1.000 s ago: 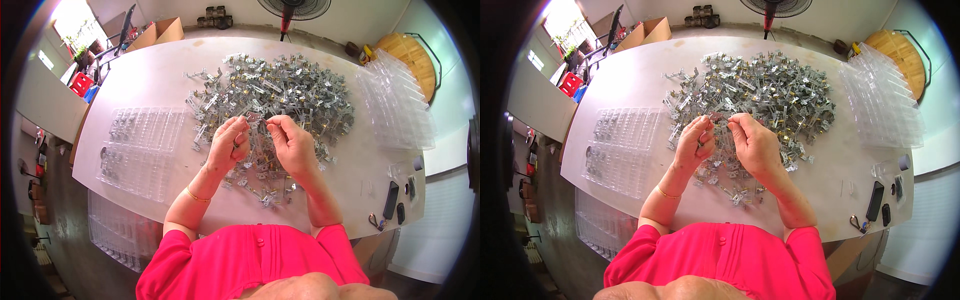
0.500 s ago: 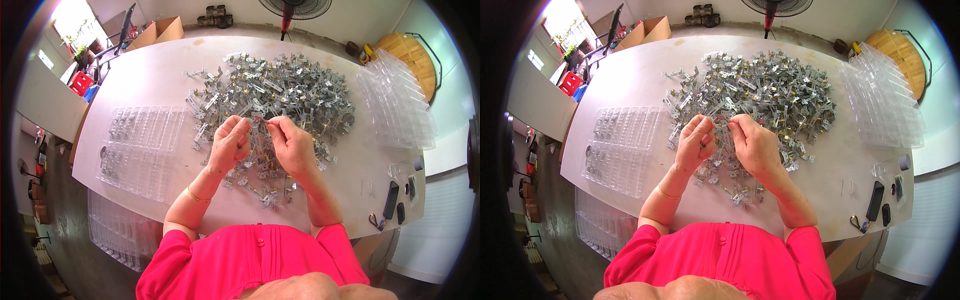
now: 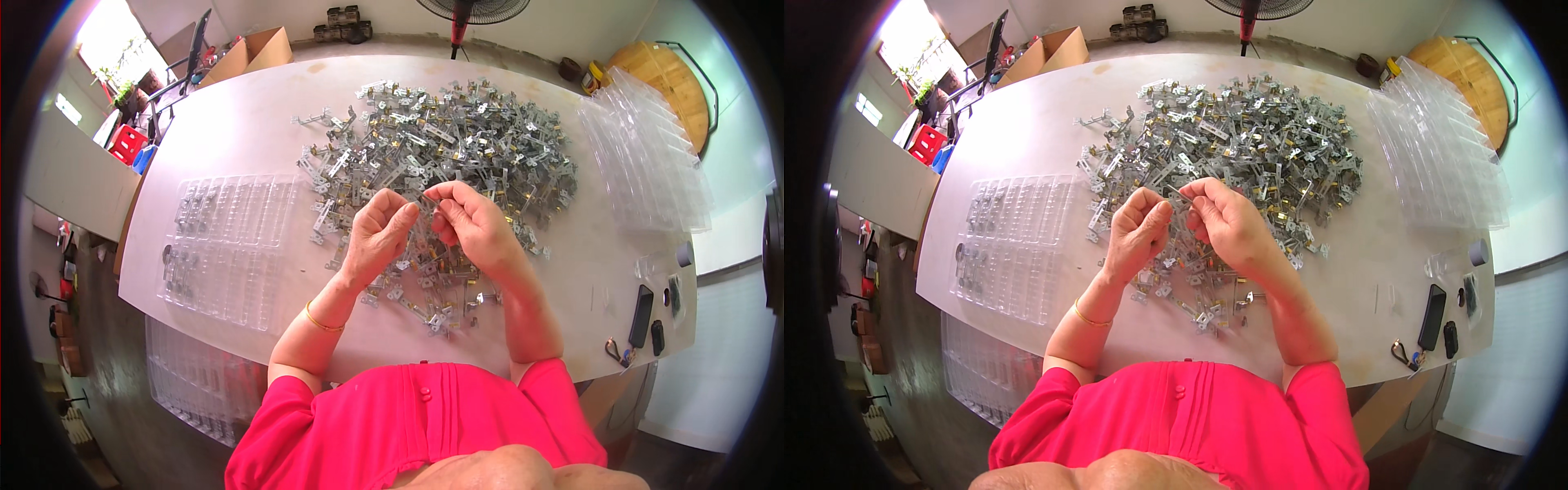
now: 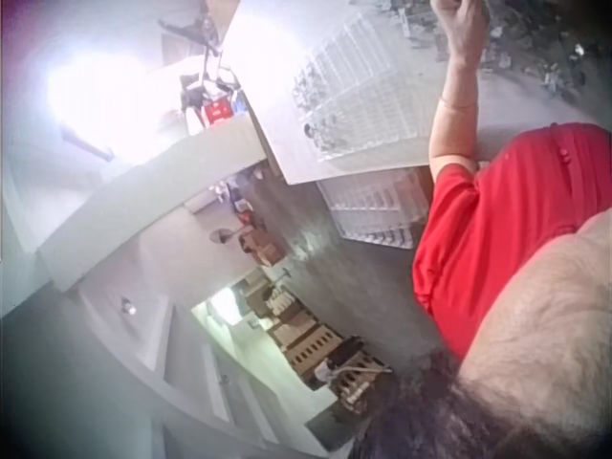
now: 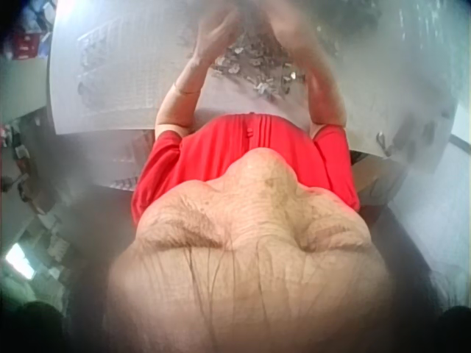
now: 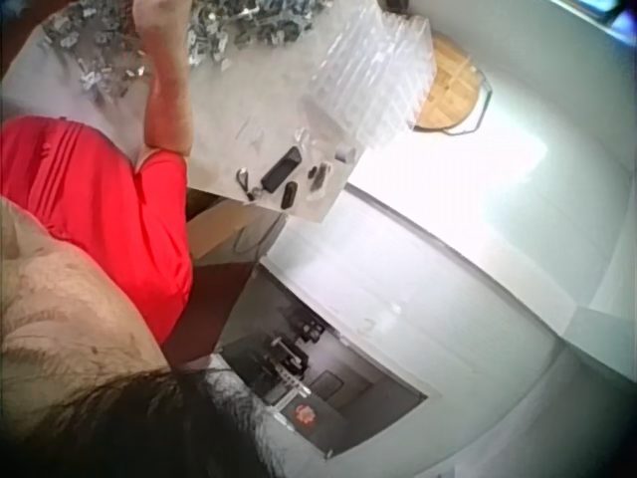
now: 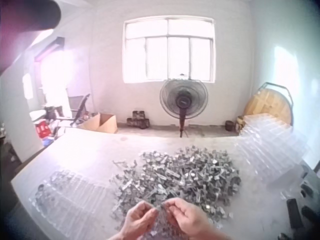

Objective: The person assembles metal components by hand from a pile on the table and places the assembled pieces into compartments of a plastic tray.

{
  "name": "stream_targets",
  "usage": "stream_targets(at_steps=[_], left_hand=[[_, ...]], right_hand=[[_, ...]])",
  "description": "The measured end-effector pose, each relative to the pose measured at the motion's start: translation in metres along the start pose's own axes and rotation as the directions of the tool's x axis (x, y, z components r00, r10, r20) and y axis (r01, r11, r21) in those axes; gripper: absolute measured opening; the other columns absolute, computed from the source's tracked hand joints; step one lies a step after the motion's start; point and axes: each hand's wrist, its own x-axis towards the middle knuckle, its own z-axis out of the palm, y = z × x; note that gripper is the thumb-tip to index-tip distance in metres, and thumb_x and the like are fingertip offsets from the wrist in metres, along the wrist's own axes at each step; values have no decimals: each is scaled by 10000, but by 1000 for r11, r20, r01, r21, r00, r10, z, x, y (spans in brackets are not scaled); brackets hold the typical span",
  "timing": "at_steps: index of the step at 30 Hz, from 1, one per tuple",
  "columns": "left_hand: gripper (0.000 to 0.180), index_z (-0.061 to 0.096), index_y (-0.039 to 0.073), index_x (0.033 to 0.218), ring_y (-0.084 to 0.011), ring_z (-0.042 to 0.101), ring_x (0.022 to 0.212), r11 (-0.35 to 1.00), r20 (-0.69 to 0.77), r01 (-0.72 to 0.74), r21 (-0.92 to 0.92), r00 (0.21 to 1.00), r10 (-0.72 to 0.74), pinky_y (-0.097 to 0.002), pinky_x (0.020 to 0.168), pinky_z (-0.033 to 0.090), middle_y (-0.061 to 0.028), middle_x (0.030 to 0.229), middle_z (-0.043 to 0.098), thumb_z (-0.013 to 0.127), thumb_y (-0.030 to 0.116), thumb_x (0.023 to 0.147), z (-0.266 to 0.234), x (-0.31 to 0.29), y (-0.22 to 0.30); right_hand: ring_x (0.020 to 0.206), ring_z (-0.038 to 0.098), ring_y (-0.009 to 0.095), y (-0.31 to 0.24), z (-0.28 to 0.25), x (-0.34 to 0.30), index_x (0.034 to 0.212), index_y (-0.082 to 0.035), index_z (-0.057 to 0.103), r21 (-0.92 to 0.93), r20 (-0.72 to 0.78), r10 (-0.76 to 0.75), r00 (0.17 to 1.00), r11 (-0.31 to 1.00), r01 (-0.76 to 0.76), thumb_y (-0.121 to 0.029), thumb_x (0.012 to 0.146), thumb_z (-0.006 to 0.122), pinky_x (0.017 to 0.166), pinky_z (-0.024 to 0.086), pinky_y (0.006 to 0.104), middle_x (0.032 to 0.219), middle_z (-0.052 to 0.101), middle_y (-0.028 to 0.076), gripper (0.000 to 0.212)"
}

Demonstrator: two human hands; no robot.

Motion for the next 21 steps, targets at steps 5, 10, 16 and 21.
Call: stream_targets(at_steps=[5,10,16,21], left_hand=[[219,550,54,927,13,402,572,996,27,-21,85,999,19,-174,486,306,84,695,496,638,235,1013,0,-1,0],[206,553,50,919,21,377,664,984,139,-77,159,989,55,-169,547,284,110,726,482,669,203,994,2,-3,-2],[237,562,52,919,13,402,597,986,172,108,128,977,-129,-187,497,301,85,706,494,667,250,995,4,-3,3],[215,559,65,927,-45,340,390,963,118,237,-128,968,-222,-219,352,220,45,597,410,557,244,1047,-8,4,3]], right_hand=[[773,582,79,4,-12,8,1139,-16,629,212,185,46,982,974,-85,-205,1065,477,695,513,253,880,638,13,254],[778,576,76,11,-14,13,1038,-19,625,125,191,70,979,988,-95,-201,1046,533,703,505,250,879,639,7,205],[917,576,79,13,-8,12,979,-17,604,81,-21,-136,990,987,138,-167,1029,590,840,481,243,950,634,7,159],[960,640,182,-5,-13,3,943,-12,634,-192,74,-565,822,801,568,-64,957,639,802,513,304,1047,669,77,54]])
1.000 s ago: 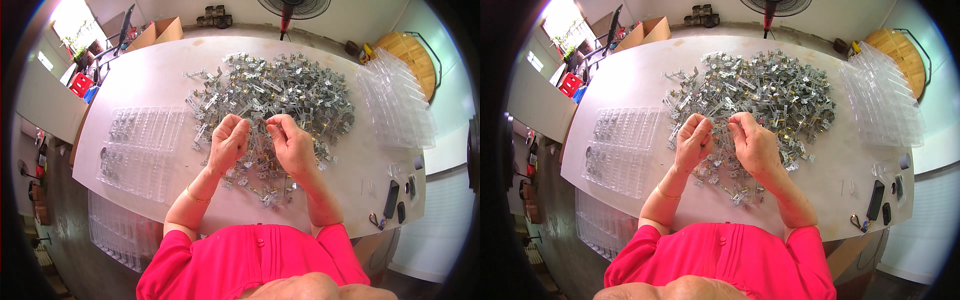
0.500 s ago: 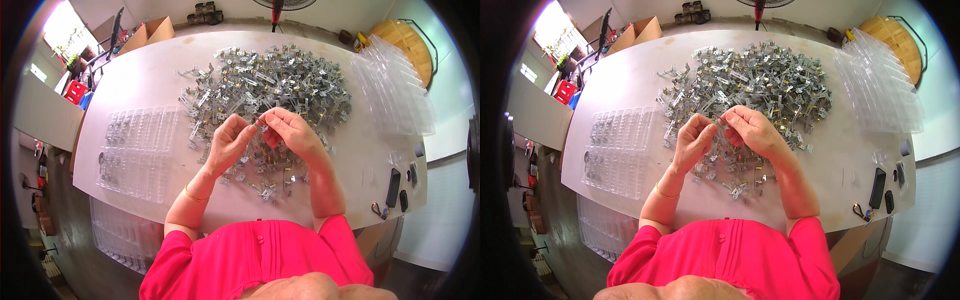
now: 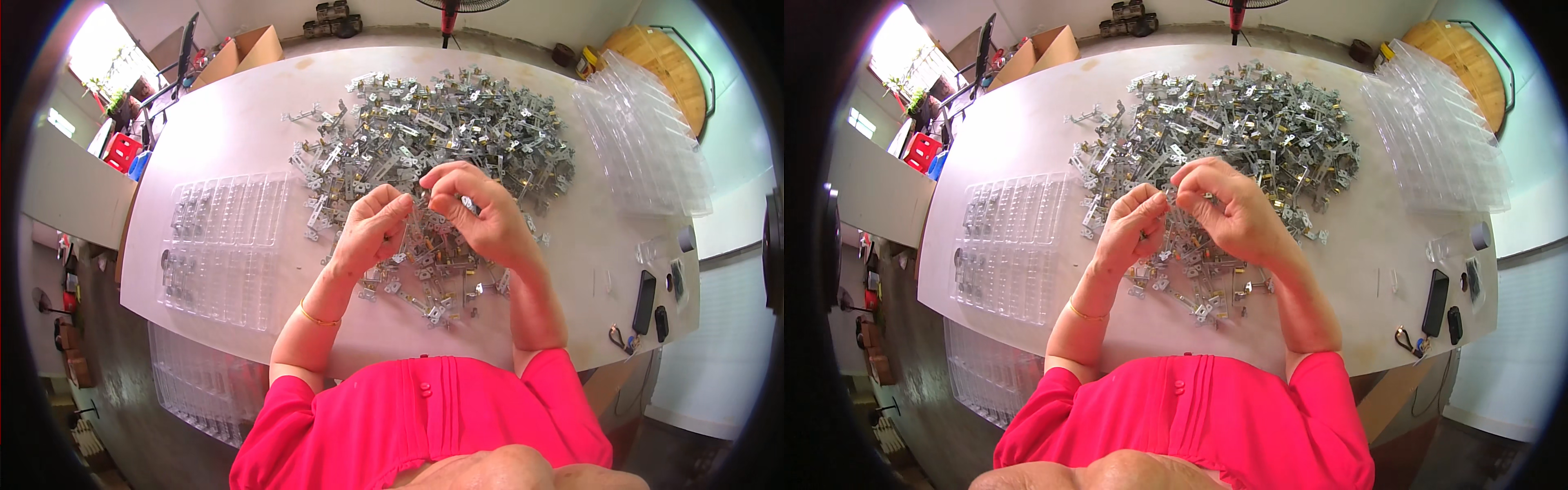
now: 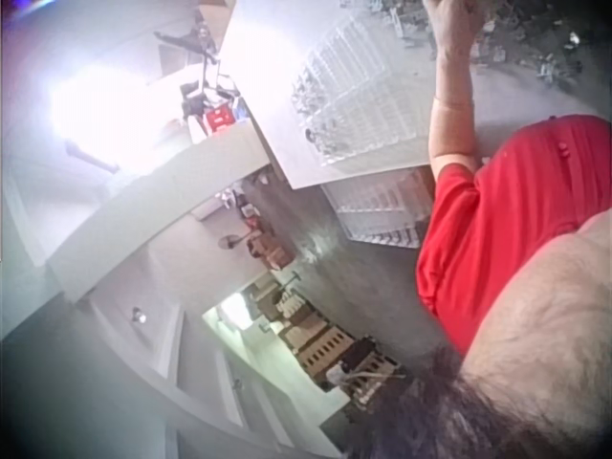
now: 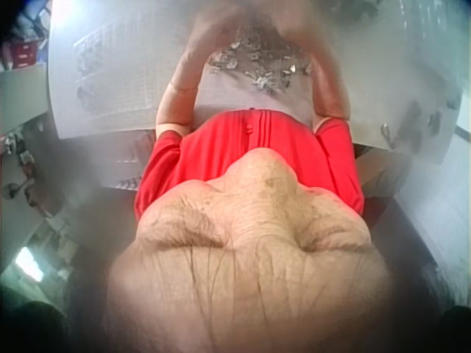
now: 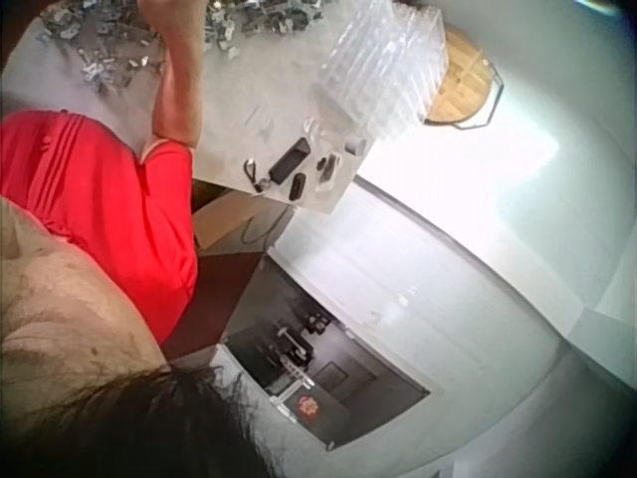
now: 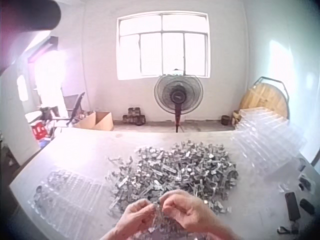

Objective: The person assembles metal components by hand from a pile on the table and places the assembled pieces into compartments of a plastic tray.

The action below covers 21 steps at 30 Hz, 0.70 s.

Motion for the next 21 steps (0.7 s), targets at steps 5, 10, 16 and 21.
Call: stream_targets(at_steps=[5,10,16,21], left_hand=[[237,552,73,910,-41,332,410,994,5,61,-93,998,-60,-220,369,207,49,609,405,589,271,1033,3,1,3],[355,564,57,971,-80,380,375,984,52,139,-111,990,-134,-233,335,277,9,648,459,467,385,1067,0,0,10],[605,520,-5,1210,-312,666,573,902,170,147,-407,982,-83,-443,590,610,-154,878,640,261,523,1068,-8,7,6],[485,395,-8,1467,-318,536,1302,933,129,-332,-137,928,349,-496,1092,448,-178,1425,502,525,186,1042,1,7,-3]], right_hand=[[943,649,209,-7,2,-2,938,-12,640,-35,108,51,993,998,-48,-37,933,659,799,526,316,1082,663,91,32],[940,639,160,-6,6,-1,940,-8,643,-111,99,29,995,994,-18,-21,943,651,791,534,310,1088,650,87,15],[866,625,115,6,6,-4,996,-7,643,273,-150,176,973,953,-130,-92,986,635,780,506,267,993,663,38,86],[859,644,98,12,9,-2,1052,-39,652,530,-168,398,902,808,-258,-220,1028,601,809,521,253,958,672,18,189]])
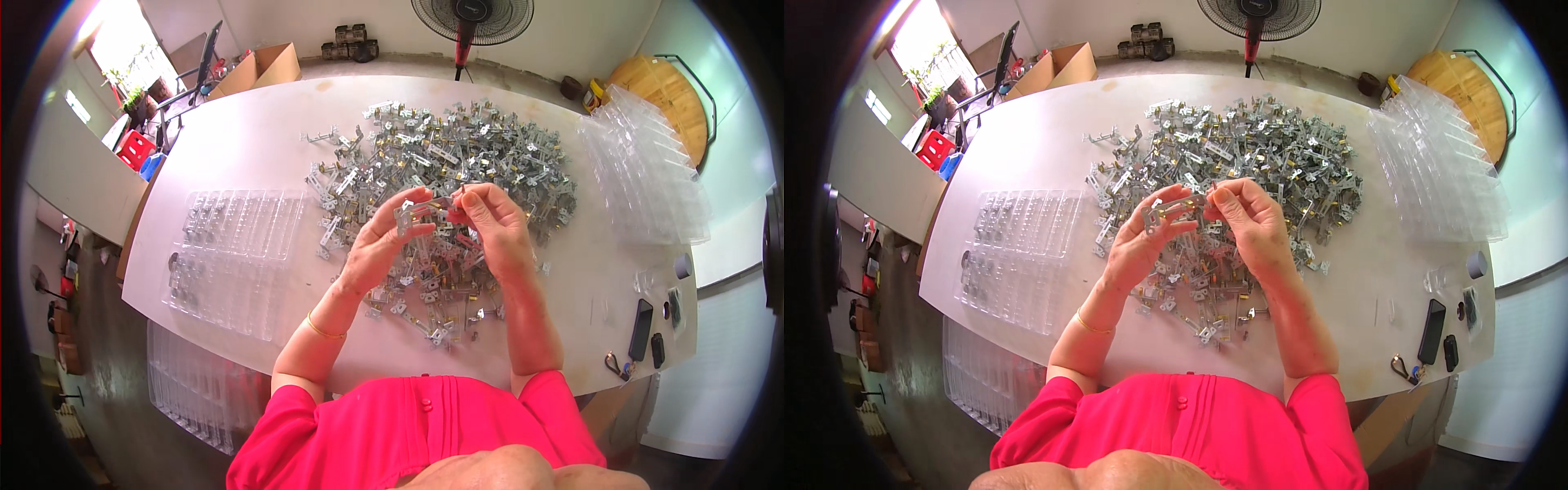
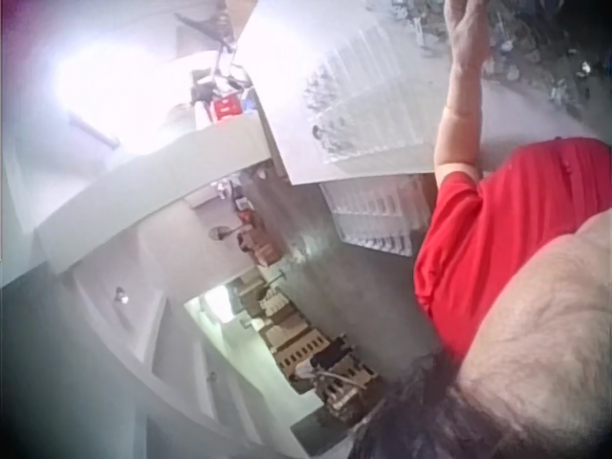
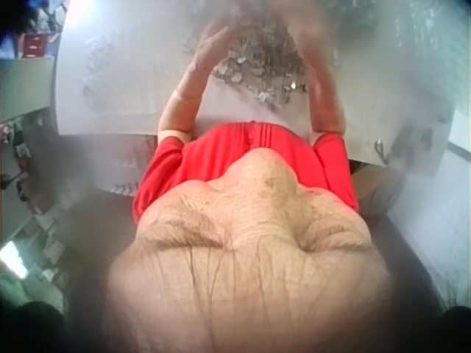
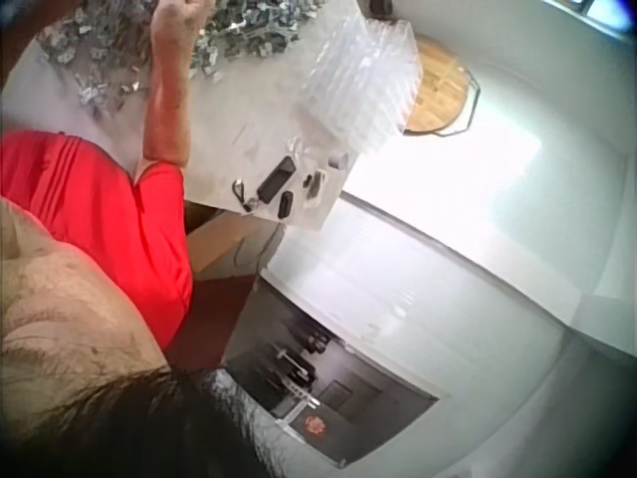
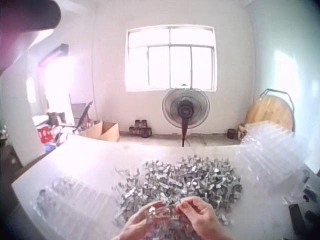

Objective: The person assembles metal components by hand from a pile on the table and places the assembled pieces into compartments of a plastic tray.

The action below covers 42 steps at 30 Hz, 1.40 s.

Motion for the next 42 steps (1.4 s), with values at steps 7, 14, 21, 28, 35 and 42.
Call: stream_targets(at_steps=[7,14,21,28,35,42], left_hand=[[404,484,-13,1407,-219,436,1384,974,35,-151,169,988,148,-407,1129,396,-144,1488,475,476,215,1074,-7,0,-6],[317,556,35,1015,-200,637,800,998,-117,55,18,992,-52,-331,765,513,-73,866,584,414,306,1096,-4,-2,-1],[314,525,67,926,-107,457,573,978,-184,209,20,962,-202,-254,503,377,-12,731,484,457,330,1082,1,-8,-5],[311,528,79,909,-79,445,557,970,-207,233,73,955,-214,-216,475,339,1,725,487,473,335,1076,5,-8,-4],[291,523,83,895,-47,419,564,906,-223,161,391,972,-76,-207,480,322,33,703,484,482,307,1075,0,-10,-6],[236,524,64,886,-28,399,619,779,-127,57,624,991,30,-207,524,330,49,708,480,534,229,1056,1,-11,-16]], right_hand=[[876,638,94,16,9,2,1017,-21,643,35,54,168,984,985,-170,-208,1027,601,851,518,254,961,672,31,192],[663,535,30,7,16,-7,1008,-48,648,-304,54,-2,999,952,18,-150,1003,635,591,444,228,734,631,-29,103],[635,437,16,0,26,-14,1006,-44,665,-463,94,-89,992,878,123,-142,988,662,553,374,212,696,554,-48,99],[643,464,33,1,25,-14,999,-30,663,-530,73,-135,988,834,154,-117,974,670,569,411,225,729,598,-17,91],[618,595,164,-1,26,-15,1022,-63,645,-644,67,-222,973,735,213,-155,953,688,558,477,299,743,652,72,123],[597,564,139,5,27,-18,1039,-60,660,-635,81,-247,966,734,241,-117,939,697,569,467,290,713,594,55,121]])
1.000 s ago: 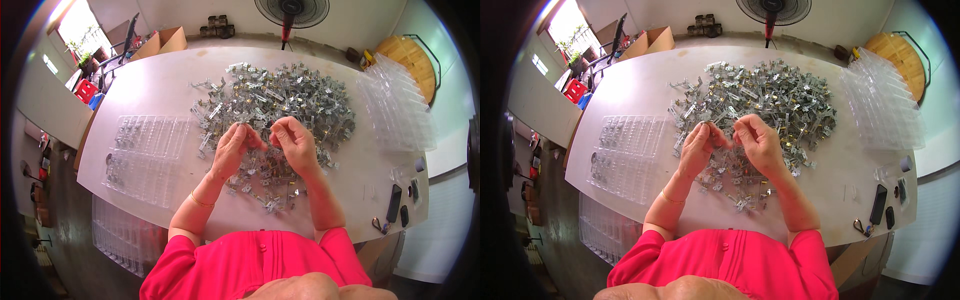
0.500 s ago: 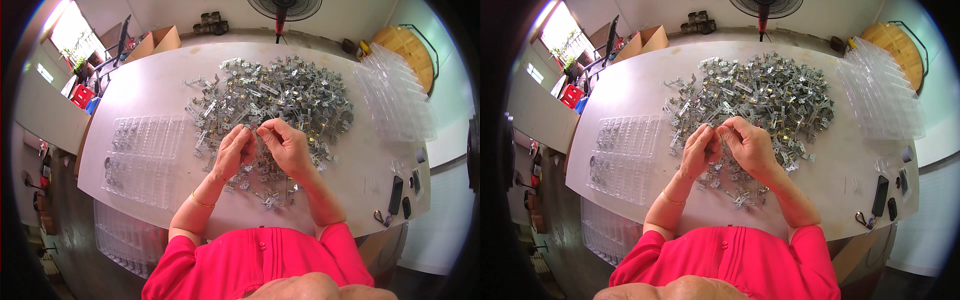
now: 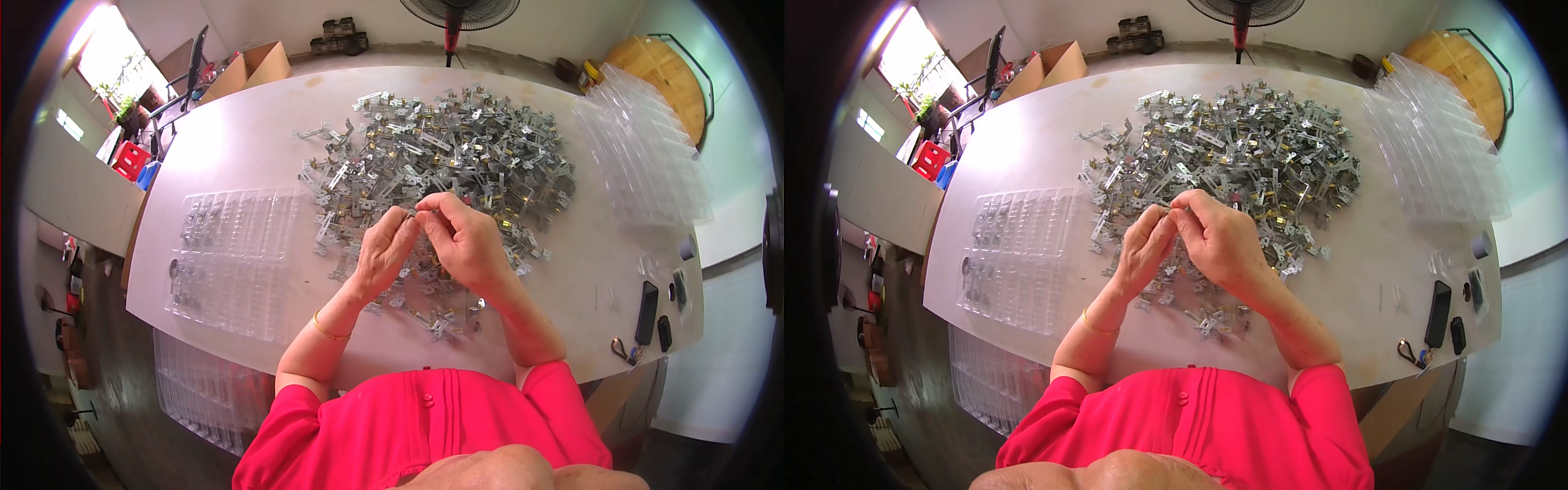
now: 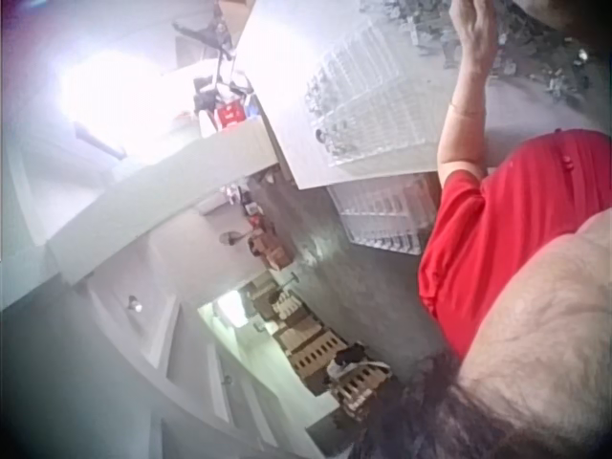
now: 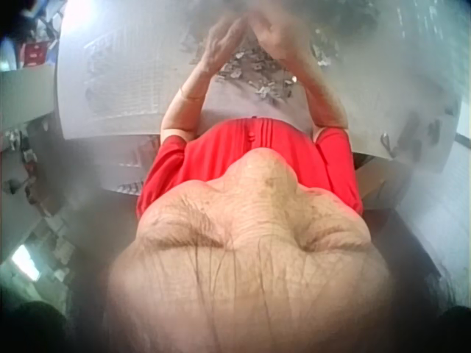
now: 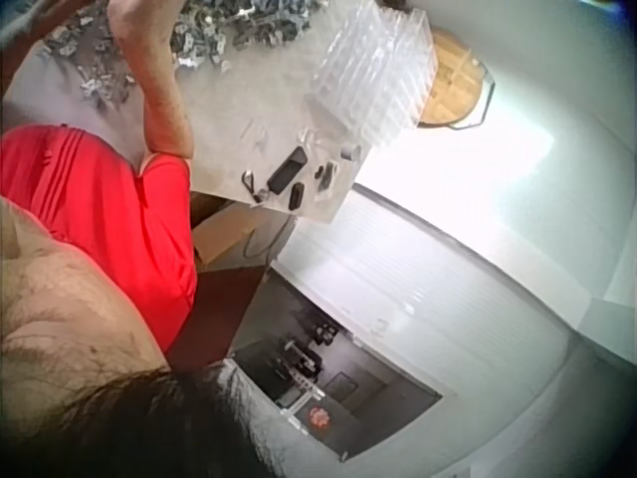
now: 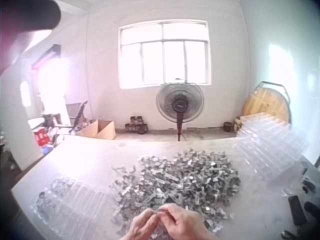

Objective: The person assembles metal components by hand from a pile on the table and places the assembled pieces into compartments of a plastic tray.

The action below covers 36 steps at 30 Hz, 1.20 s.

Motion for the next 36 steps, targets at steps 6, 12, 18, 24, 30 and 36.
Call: stream_targets(at_steps=[6,12,18,24,30,36], left_hand=[[252,496,21,879,-107,382,636,979,-9,-118,169,993,122,-309,559,392,-47,664,419,563,208,1033,3,0,0],[270,528,61,846,-86,384,546,896,110,275,-348,961,-252,-249,488,313,2,659,455,520,249,1040,2,-1,10],[266,513,77,869,-101,364,466,684,114,299,-666,946,-303,-239,422,270,-18,655,443,463,271,1045,-9,4,4],[310,474,70,832,-99,338,428,631,110,262,-731,957,-270,-246,404,270,-12,633,420,453,294,1046,-8,5,4],[304,468,69,837,-96,335,428,657,106,253,-710,961,-256,-245,403,270,-16,632,416,453,290,1045,-7,4,7],[289,497,59,863,-81,349,460,812,37,175,-556,982,-186,-228,415,272,-13,641,435,460,277,1050,-7,2,9]], right_hand=[[740,594,150,3,-3,5,1002,-47,672,-153,-57,-244,968,960,233,-96,927,697,611,468,284,872,592,62,93],[695,625,241,-7,-10,8,973,-47,640,50,-183,-128,975,989,139,-59,913,688,612,493,330,863,643,110,77],[576,460,50,-3,-9,5,989,-49,647,-19,-36,35,999,999,-35,-126,977,655,522,409,253,644,556,24,78],[632,662,346,-1,-6,4,948,-87,644,-62,21,89,996,994,-88,-170,958,649,541,479,411,711,656,154,84],[637,660,354,-1,-5,5,950,-85,637,-68,41,97,994,993,-95,-175,964,642,537,474,417,714,654,159,91],[660,663,359,-2,-8,6,967,-77,626,-90,52,69,996,994,-64,-168,969,637,560,483,418,741,660,165,91]])
